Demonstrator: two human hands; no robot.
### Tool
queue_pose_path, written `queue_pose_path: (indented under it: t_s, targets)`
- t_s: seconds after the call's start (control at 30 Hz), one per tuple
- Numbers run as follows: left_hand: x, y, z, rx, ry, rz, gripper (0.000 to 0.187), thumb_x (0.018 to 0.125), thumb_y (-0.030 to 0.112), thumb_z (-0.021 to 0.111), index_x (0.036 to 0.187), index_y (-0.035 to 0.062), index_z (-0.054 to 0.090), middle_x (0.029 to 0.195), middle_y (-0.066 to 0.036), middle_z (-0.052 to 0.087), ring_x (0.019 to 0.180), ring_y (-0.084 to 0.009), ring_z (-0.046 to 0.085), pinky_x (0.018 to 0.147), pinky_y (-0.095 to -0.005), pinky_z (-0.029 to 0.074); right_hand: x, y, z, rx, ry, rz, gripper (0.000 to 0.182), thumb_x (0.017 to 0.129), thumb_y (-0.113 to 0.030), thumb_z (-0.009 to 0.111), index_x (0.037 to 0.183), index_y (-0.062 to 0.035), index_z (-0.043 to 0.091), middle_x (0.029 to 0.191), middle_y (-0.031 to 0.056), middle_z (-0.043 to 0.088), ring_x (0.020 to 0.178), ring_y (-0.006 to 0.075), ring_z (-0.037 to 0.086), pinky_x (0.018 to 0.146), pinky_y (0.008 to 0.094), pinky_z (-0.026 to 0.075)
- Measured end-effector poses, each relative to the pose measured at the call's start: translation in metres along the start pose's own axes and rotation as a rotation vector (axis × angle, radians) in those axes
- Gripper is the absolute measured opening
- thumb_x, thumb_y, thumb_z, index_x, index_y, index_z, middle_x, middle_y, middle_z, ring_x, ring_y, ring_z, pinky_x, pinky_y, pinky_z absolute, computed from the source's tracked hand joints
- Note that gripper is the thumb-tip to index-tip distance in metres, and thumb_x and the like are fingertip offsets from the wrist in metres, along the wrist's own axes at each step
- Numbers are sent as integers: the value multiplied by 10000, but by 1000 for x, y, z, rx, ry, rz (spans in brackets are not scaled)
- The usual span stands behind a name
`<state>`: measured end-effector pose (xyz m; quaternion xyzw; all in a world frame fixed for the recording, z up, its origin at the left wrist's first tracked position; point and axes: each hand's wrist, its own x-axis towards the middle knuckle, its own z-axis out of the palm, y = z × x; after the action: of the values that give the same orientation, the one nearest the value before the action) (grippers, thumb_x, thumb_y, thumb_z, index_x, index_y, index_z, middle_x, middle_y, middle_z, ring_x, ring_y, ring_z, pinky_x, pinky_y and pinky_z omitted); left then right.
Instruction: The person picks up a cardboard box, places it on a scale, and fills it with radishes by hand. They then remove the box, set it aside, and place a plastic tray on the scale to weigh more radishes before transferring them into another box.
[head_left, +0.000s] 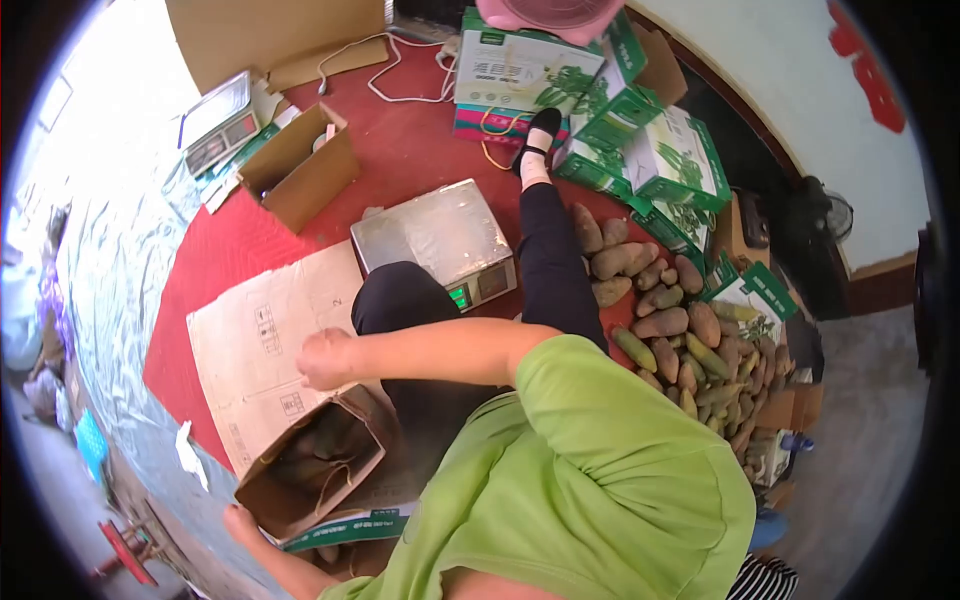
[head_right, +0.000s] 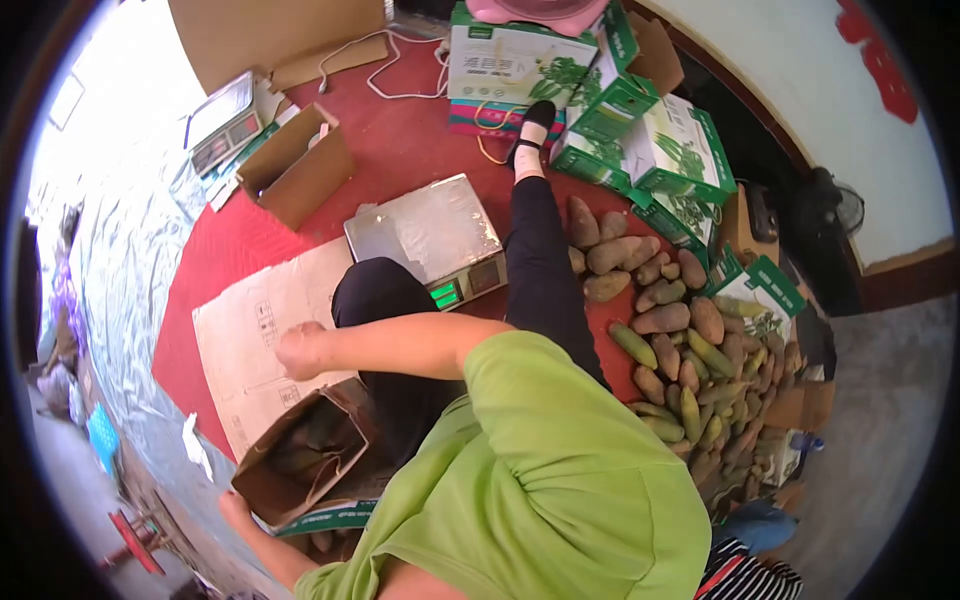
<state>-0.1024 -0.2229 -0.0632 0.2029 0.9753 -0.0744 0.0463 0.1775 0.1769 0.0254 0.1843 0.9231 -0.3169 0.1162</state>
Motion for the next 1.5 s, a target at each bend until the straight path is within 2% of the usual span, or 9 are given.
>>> queue_pose_path:
  t_s: [0.23, 0.47, 0.57, 0.67, 0.83, 1.07, 1.2, 1.33, 1.5]
  targets:
    - [6, -5, 3, 36, -40, 91, 255, 771, 175, 633, 833, -68, 676, 798, -295, 629, 769, -446, 620, 709, -494, 489, -48, 100, -77, 216, 556, 20, 291, 797, -299, 576, 779, -38, 703, 751, 173, 663, 759, 342, 651, 718, 435, 510]
    - [55, -18, 23, 145, -150, 112, 273, 761, 213, 676, 830, -51, 693, 835, -268, 655, 792, -428, 637, 753, -485, 497, -145, 214, -96, 448, 815, 252, 253, 801, -254, 610, 780, -13, 683, 660, 115, 660, 594, 192, 649, 575, 331, 499]
    - [25, 72, -44, 9, -13, 412, 279, 783, 222, 657, 850, -45, 695, 856, -258, 665, 812, -417, 643, 748, -481, 497, -194, 253, -84, 631, 801, 494, 263, 776, -284, 606, 787, -40, 705, 700, 110, 681, 662, 231, 669, 644, 354, 515]
    - [27, 154, -73, -349, 27, 397, 267, 845, 166, 586, 984, -51, 657, 920, -248, 659, 896, -391, 624, 816, -437, 484, -234, 291, -64, 587, 934, 623, 257, 784, -284, 613, 770, -44, 703, 682, 91, 681, 632, 215, 663, 624, 341, 514]
    - [-2, 319, -112, -666, 24, 657, 219, 892, 113, 589, 1029, -49, 645, 973, -182, 679, 902, -263, 649, 816, -344, 499, -305, 334, -35, 669, 1106, 822, 255, 806, -256, 606, 786, -17, 693, 654, 91, 668, 601, 193, 652, 587, 323, 507]
    - [-104, 526, -164, -772, -8, 1128, 174, 850, 58, 586, 991, -19, 656, 959, -164, 658, 910, -317, 630, 819, -372, 480, -376, 391, 14, 1077, 1294, 899, 167, 850, -144, 611, 818, 14, 654, 654, 59, 619, 528, 114, 554, 497, 253, 445]
    - [-129, 582, -149, -626, -66, 1222, 158, 844, 100, 599, 962, 18, 665, 957, -163, 651, 922, -351, 605, 819, -417, 466, -402, 418, 35, 1040, 1281, 1032, 160, 836, -143, 616, 820, 10, 660, 649, 66, 631, 524, 127, 566, 492, 269, 454]
    - [-133, 595, -137, -281, 105, 1252, 162, 850, 138, 599, 967, 59, 677, 929, -128, 641, 918, -316, 597, 833, -413, 436, -421, 442, 63, 1095, 1303, 1144, 141, 841, -138, 607, 837, -10, 666, 654, 62, 635, 527, 131, 570, 492, 267, 452]
    - [-129, 604, -133, -225, 51, 1219, 177, 862, 150, 585, 967, 40, 675, 945, -125, 642, 918, -311, 598, 823, -416, 437, -440, 463, 77, 1197, 1274, 1244, 116, 864, -146, 596, 880, -41, 644, 690, 37, 608, 510, 126, 532, 478, 247, 400]
